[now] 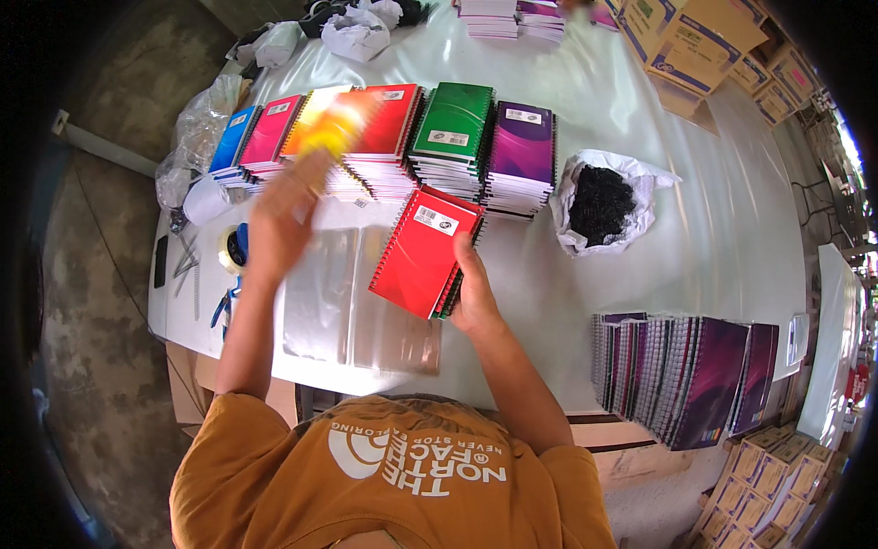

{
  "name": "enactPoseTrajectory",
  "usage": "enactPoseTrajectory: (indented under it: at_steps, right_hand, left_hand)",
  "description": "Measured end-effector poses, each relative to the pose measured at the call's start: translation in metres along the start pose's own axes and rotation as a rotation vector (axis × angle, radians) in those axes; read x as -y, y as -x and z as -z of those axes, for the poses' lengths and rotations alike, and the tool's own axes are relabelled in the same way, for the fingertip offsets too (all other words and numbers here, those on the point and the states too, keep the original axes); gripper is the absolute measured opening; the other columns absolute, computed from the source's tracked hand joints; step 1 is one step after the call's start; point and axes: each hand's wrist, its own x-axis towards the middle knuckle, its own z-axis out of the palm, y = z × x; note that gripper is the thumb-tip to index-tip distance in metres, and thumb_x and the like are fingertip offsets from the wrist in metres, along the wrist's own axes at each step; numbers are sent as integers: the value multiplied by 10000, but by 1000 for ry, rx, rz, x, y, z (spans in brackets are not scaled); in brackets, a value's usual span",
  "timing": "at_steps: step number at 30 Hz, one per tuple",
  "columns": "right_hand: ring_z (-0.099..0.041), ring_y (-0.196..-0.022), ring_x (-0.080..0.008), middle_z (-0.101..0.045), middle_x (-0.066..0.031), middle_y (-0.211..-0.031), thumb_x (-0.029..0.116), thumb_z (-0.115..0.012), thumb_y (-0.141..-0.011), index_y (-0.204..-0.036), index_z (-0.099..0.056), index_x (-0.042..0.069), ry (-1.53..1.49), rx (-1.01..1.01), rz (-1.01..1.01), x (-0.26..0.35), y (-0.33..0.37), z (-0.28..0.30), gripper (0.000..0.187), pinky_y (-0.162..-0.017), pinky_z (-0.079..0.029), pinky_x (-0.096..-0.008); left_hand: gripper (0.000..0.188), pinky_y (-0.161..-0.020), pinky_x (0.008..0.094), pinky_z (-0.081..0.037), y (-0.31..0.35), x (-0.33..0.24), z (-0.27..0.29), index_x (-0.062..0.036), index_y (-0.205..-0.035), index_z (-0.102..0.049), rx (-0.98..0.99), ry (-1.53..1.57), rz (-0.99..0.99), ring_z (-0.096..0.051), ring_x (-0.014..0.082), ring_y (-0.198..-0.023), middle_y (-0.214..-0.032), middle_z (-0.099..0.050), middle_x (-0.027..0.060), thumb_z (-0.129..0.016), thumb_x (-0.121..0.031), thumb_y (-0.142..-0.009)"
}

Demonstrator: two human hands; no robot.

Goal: The person gathers several small spiral notebooks from stacks, places them inside a plastic sleeve, and seals the package using tape and a tape dispenser.

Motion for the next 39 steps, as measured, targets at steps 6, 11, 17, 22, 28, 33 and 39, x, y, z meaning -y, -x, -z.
enactPoseTrajectory:
  at_steps: [6,11,17,22,28,33,39]
  right_hand:
    - [-605,-1004,-263,-594,-142,-1130,283,-566,-864,-1219,-473,10,154,-8,-7,-3,-7,-2,458,-869,-493,-387]
    - [-610,-993,-253,-604,-138,-1105,202,-600,-813,-1213,-479,-6,86,23,-140,-2,-1,-5,468,-869,-488,-380]
    - [-573,-1064,-242,-577,-134,-1157,335,-593,-866,-1257,-452,18,126,44,-74,-7,2,8,522,-898,-467,-374]
    - [-572,-1060,-240,-573,-132,-1159,377,-581,-878,-1261,-450,23,12,32,-80,-21,-8,5,538,-904,-470,-373]
    - [-616,-938,-228,-611,-133,-1057,266,-600,-827,-1190,-498,14,78,-21,-156,-7,-5,-5,453,-849,-500,-375]
    - [-627,-899,-200,-624,-108,-1040,285,-584,-845,-1191,-502,2,-2,-78,-133,-6,-1,-2,454,-797,-514,-333]
    - [-624,-913,-205,-624,-105,-1047,306,-579,-868,-1197,-504,3,-67,-18,-192,-3,3,-1,453,-820,-506,-346]
  left_hand:
    - [537,-993,399,-400,29,-38,-11,-57,-1249,-530,291,225,-10,-528,273,-1156,-1238,-567,127,-653,-53,-726]
    - [539,-1065,431,-281,31,125,-7,-52,-1304,-469,138,-520,286,-437,296,-1256,-1329,-486,160,-610,-135,-791]
    - [268,-982,415,-369,22,67,15,-95,-1151,-612,-122,-277,203,-563,243,-1122,-1156,-629,68,-521,-107,-899]
    - [315,-979,396,-410,55,-61,-7,-149,-1032,-672,322,330,-209,-585,203,-1088,-1135,-640,51,-714,-238,-732]
    - [619,-1093,437,-253,10,61,-26,-94,-1370,-400,80,-153,162,-383,304,-1290,-1396,-409,144,-598,-91,-784]
    - [277,-976,432,-370,10,83,-20,-52,-1132,-582,47,-92,208,-634,258,-978,-988,-685,65,-516,-28,-864]
    - [315,-1027,416,-344,1,31,-18,-56,-1180,-553,-130,25,141,-533,299,-1155,-1063,-662,67,-554,-86,-866]
